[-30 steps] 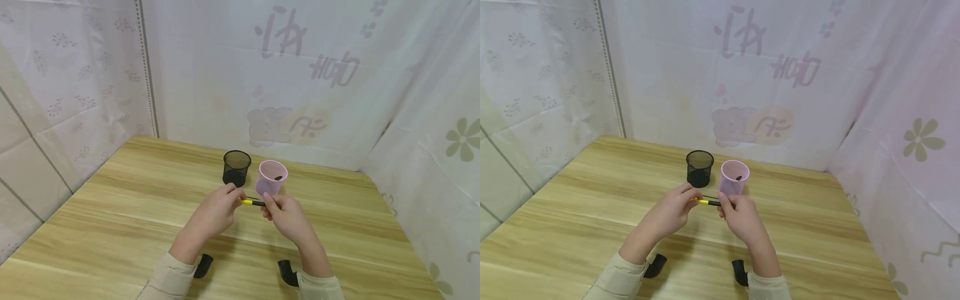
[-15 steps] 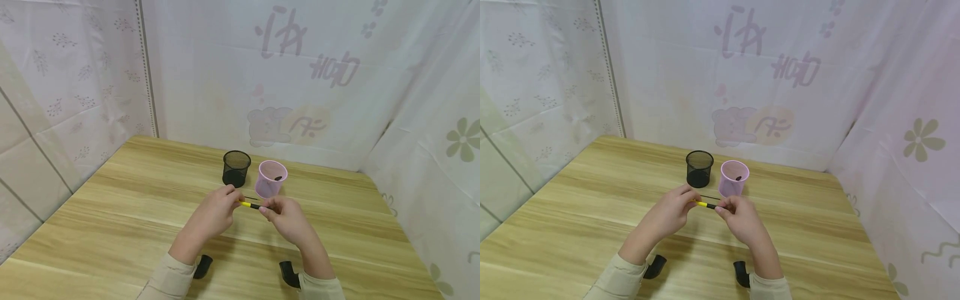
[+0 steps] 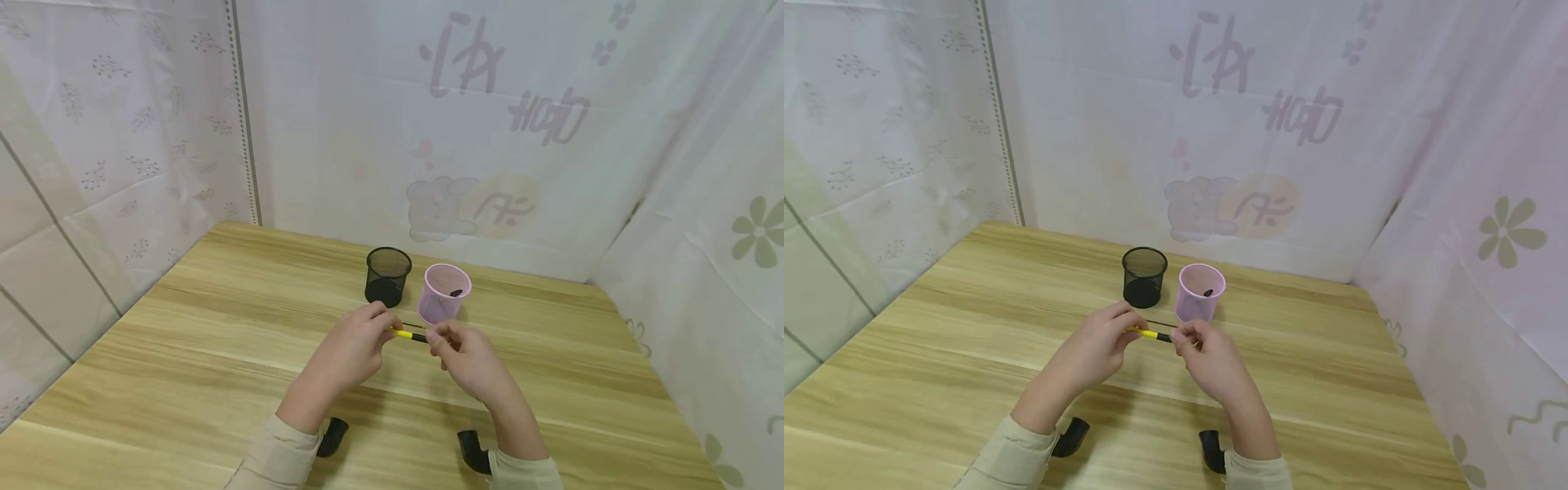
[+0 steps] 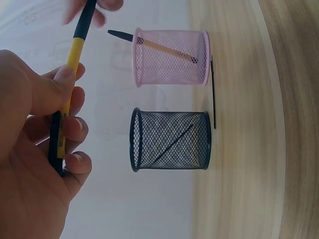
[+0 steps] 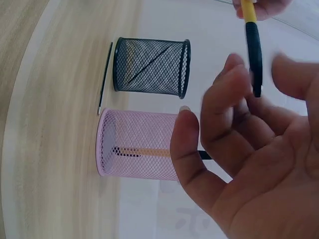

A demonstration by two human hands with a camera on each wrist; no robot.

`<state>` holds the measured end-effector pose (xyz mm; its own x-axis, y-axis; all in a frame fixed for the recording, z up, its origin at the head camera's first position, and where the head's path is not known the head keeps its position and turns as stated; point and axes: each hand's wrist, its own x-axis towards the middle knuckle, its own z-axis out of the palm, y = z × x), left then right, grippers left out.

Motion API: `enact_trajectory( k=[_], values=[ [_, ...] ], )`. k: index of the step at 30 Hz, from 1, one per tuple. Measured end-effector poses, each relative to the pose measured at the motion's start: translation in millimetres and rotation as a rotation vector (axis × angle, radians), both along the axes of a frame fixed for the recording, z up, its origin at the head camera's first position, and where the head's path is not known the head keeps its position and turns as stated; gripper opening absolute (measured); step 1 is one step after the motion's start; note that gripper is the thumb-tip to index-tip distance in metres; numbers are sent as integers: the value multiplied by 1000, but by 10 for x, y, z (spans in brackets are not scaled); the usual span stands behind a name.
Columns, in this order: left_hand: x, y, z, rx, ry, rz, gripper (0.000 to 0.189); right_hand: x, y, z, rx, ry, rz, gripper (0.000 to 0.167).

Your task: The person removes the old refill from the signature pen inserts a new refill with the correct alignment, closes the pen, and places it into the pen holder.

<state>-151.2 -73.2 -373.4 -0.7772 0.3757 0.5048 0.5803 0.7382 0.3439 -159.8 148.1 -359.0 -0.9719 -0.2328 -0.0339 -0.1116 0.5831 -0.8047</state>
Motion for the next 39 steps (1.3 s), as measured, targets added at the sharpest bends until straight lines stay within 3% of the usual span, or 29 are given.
enact_trajectory(
  k=[2, 9, 18, 23, 32, 39],
  values=[
    [4, -7, 1, -1, -5, 3, 8, -2, -7, -3, -10, 20, 0, 14],
    [4, -38, -2, 18, -12, -4, 8, -26, -14, -17, -40, 9, -65, 14],
    [2, -43, 13, 20, 5, -11, 9, -9, -23, -21, -17, -9, -55, 42],
    [6, -51, 8, 20, 15, -6, 8, -3, -32, -5, -46, 24, -29, 24],
    [12, -65, 10, 35, 7, -4, 7, 10, -41, 1, -121, 42, -13, 16],
    [7, -55, 7, 44, 6, -1, 8, -4, -59, -10, -152, 33, -29, 21]
  ],
)
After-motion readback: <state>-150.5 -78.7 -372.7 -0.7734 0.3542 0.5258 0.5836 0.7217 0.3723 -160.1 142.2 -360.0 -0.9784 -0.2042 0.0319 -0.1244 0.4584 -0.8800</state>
